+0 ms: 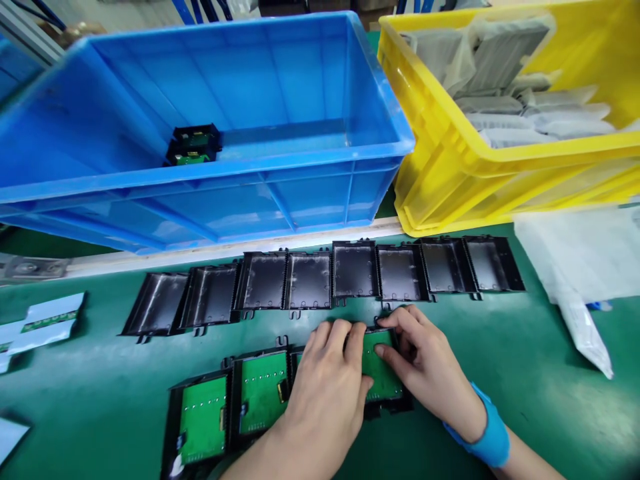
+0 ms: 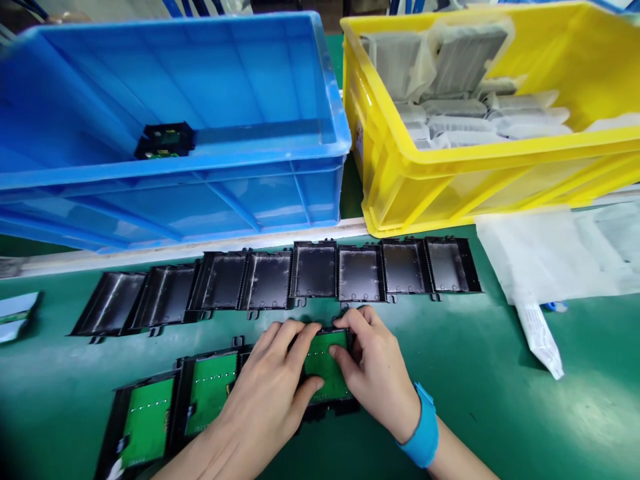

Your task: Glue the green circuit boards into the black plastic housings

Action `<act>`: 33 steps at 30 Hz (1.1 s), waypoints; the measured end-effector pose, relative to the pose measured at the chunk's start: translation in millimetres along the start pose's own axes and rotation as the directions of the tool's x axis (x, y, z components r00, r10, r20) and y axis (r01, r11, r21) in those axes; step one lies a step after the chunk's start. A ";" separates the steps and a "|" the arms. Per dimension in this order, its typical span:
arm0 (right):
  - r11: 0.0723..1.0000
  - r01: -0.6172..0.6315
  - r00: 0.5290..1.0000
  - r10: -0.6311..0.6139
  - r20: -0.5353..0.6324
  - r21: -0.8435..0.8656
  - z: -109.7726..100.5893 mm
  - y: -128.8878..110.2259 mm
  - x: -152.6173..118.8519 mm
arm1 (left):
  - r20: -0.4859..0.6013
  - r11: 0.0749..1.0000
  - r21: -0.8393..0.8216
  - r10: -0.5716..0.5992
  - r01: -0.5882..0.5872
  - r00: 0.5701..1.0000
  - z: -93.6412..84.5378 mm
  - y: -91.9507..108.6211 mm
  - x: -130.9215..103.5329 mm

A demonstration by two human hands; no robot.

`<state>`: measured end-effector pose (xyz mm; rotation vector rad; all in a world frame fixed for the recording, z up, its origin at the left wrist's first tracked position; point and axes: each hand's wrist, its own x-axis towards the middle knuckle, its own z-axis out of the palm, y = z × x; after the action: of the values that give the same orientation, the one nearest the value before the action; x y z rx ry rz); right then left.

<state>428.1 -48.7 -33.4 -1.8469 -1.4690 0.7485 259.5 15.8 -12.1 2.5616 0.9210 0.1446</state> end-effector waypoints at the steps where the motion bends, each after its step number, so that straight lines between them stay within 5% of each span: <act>1: 1.000 -0.001 1.000 0.001 -0.002 0.005 0.4 0.0 0.0 | 0.004 1.000 -0.002 0.002 -0.002 1.000 -0.1 0.1 0.4; 10: 0.999 -0.041 0.999 0.041 0.022 0.002 4.7 5.2 -3.7 | 0.154 0.995 -0.005 -0.093 0.095 0.984 -8.0 5.3 4.6; 17: 0.992 -0.124 0.964 0.123 0.234 -0.009 -5.0 -4.5 -10.2 | 0.114 0.992 0.126 -0.039 0.025 0.993 -5.1 -1.5 0.0; 26: 0.989 -0.041 0.987 0.062 0.146 -0.142 -1.6 -9.1 -9.6 | 0.082 0.964 0.266 -0.037 0.014 0.996 1.4 -1.9 -0.4; 30: 0.975 -0.072 0.997 0.064 -0.047 -0.209 -48.0 14.4 -24.8 | 0.099 0.953 0.302 0.007 -0.037 0.995 5.4 -9.4 -4.3; 33: 0.903 -0.278 0.912 0.142 -0.384 -0.326 -96.3 48.6 -47.4 | 0.106 0.927 0.370 0.019 -0.057 0.994 5.7 -8.6 -7.0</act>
<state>521.6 -116.2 -9.6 -2.3191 -1.2449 0.2098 250.4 15.4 -20.6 2.9034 0.9345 -0.1660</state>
